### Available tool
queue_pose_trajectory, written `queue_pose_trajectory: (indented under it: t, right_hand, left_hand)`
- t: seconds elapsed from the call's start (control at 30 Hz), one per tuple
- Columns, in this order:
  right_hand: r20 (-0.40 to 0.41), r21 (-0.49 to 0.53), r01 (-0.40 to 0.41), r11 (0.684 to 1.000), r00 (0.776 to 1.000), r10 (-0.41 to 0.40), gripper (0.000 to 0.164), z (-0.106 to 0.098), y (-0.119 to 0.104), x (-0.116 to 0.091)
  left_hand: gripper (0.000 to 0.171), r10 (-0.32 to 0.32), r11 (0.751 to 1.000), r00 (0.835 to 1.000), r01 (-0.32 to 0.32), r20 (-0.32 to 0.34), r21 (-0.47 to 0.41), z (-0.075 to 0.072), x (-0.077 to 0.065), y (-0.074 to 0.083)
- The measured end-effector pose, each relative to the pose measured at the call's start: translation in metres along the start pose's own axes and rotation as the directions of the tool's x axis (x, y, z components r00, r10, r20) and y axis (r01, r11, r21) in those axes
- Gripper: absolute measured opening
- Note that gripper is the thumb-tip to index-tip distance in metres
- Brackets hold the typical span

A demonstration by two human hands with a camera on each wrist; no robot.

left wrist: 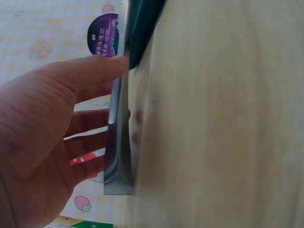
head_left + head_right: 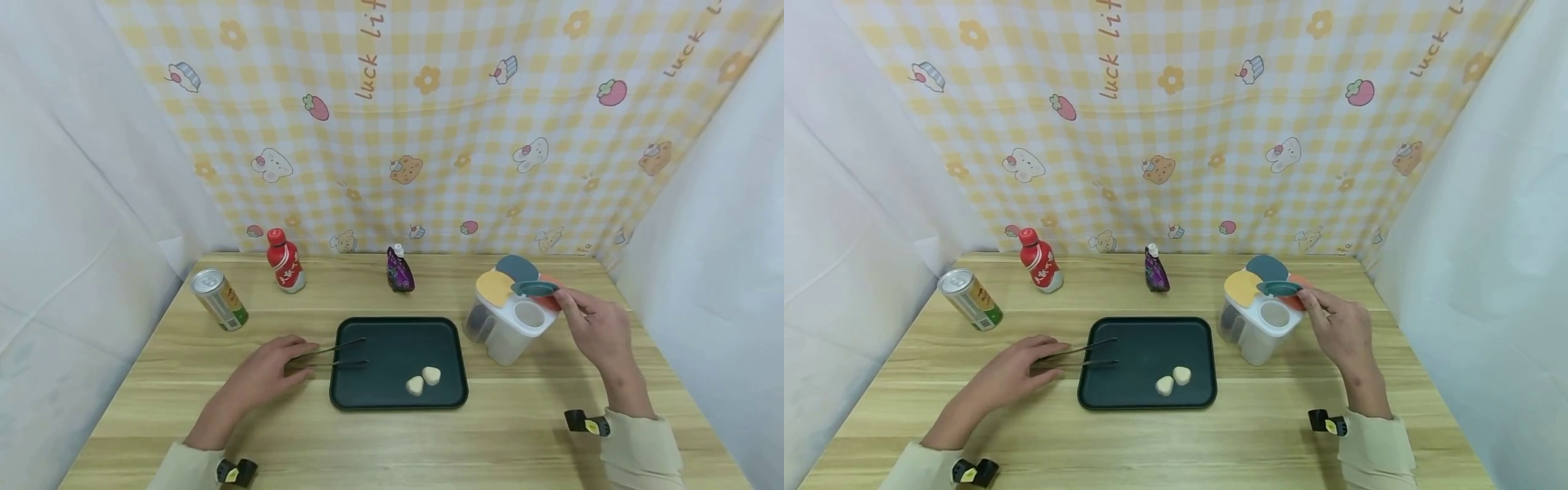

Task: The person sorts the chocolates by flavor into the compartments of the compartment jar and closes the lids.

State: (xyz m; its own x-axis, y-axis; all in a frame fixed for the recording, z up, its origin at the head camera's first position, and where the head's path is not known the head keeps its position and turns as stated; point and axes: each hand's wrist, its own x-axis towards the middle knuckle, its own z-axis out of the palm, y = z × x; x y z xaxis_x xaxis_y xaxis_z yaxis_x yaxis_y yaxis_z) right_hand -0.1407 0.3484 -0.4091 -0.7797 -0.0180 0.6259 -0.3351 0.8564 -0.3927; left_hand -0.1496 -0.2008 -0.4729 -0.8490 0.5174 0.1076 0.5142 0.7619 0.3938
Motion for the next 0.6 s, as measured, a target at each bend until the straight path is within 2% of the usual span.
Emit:
queue_pose_trajectory:
  t: [0.23, 0.4, 0.6]
  right_hand:
    - [-0.012, 0.018, 0.020, 1.000, 1.000, -0.020, 0.026, 0.0003, -0.0008, 0.0005]
    - [-0.022, 0.022, 0.044, 0.999, 0.999, -0.043, 0.023, -0.0003, -0.0001, 0.0009]
    - [-0.017, 0.019, 0.033, 0.999, 0.999, -0.033, 0.024, -0.0001, 0.0016, 0.0008]
  left_hand:
    - [0.041, -0.023, 1.000, 1.000, 0.023, -0.007, 0.017, 0.0055, -0.0003, -0.0010]
    - [0.036, -0.015, 1.000, 1.000, 0.016, -0.021, 0.011, 0.0074, -0.0003, 0.0004]
    - [0.032, -0.009, 1.000, 1.000, 0.009, -0.028, 0.010, 0.0080, 0.0002, 0.0029]
